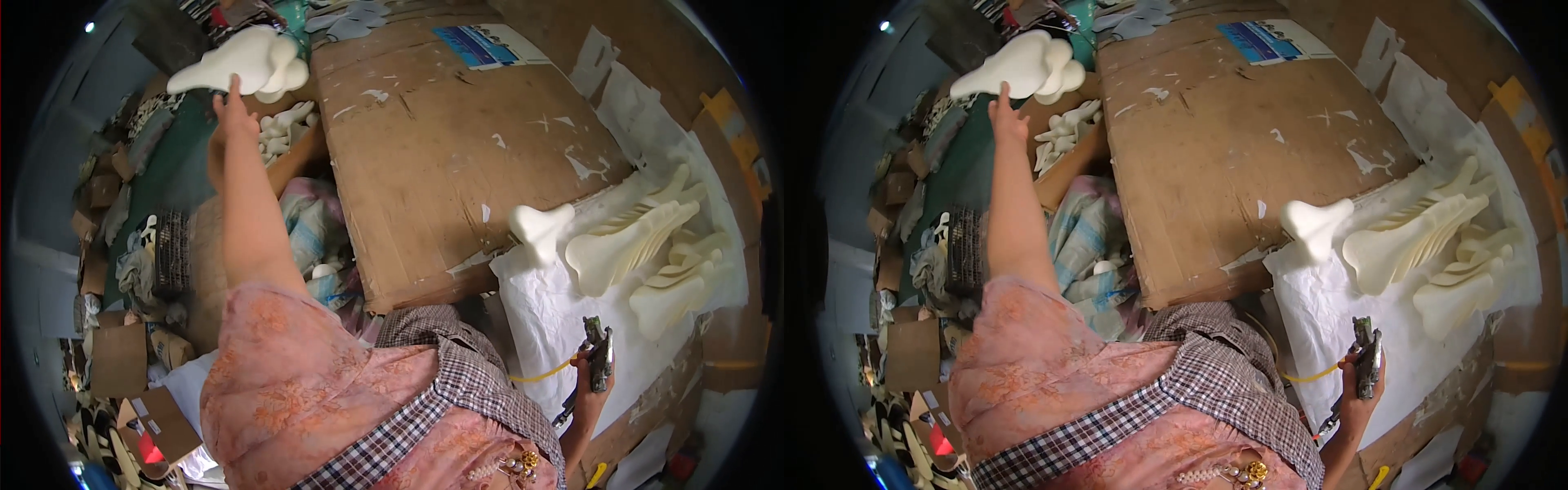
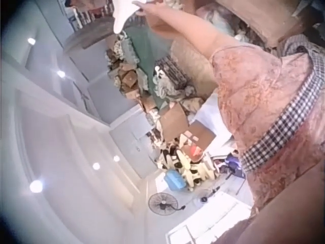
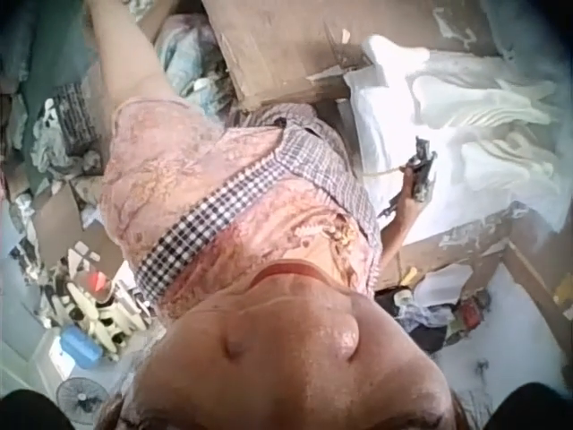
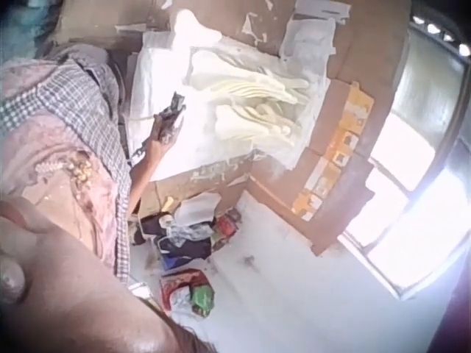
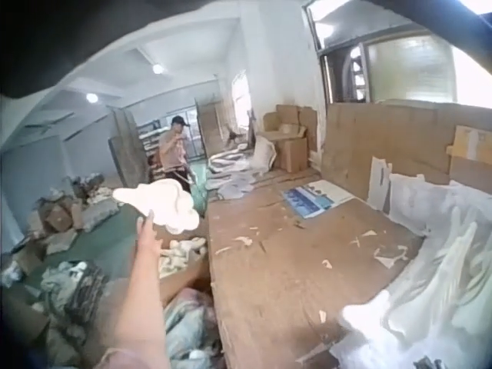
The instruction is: Labeling a plastic sheet and sorting foam components on a workbench in a manufacturing setting.
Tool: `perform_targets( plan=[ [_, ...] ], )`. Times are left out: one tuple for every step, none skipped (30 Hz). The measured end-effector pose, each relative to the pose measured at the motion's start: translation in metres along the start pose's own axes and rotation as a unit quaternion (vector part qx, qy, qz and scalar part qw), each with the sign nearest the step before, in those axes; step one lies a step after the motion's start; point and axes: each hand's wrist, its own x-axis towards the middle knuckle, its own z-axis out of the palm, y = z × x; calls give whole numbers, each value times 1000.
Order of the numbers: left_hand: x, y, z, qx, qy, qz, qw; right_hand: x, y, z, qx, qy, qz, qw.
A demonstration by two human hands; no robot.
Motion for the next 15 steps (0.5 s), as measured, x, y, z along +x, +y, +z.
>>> perform_targets(
  plan=[
    [-4, -26, 13, 0, -74, -7, 997, -1, 0, 2, -24, 12, -3, 1000],
    [-8, -72, 23, 5, -150, -23, 988, 3, 0, 6, -53, 24, 4, 998],
    [-20, -118, 27, 3, -216, -82, 973, 7, -6, 12, -93, 18, 13, 995],
    [-35, -163, 30, 2, -282, -139, 949, 7, -3, 17, -42, 17, 29, 999],
    [-59, -216, 38, 29, -331, -197, 923, 10, -3, 23, -45, 14, 18, 999],
    [-82, -267, 52, 115, -354, -253, 893, 11, 0, 26, -16, 9, 20, 1000],
    [-107, -318, 62, 130, -381, -284, 870, 11, 1, 30, -13, 11, 22, 1000],
    [-178, -325, 109, 243, -463, -278, 806, 9, 7, 30, -23, 46, 38, 998],
    [-210, -345, 124, 279, -514, -216, 782, 5, 7, 34, -27, 56, 41, 997],
    [-240, -357, 140, 274, -555, -203, 759, 0, 2, 36, -26, 69, 58, 996],
    [-266, -365, 156, 266, -595, -187, 735, -4, -1, 36, -25, 82, 72, 994],
    [-298, -360, 167, 236, -622, -94, 741, -10, 3, 35, -36, 82, 47, 995],
    [-319, -351, 179, 362, -630, -15, 687, -13, 4, 34, -39, 100, 66, 992],
    [-336, -336, 186, 479, -620, 71, 618, -20, 3, 36, -39, 116, 85, 989],
    [-332, -353, 186, 471, -600, 88, 640, -22, -1, 39, -35, 108, 95, 989]
  ],
)
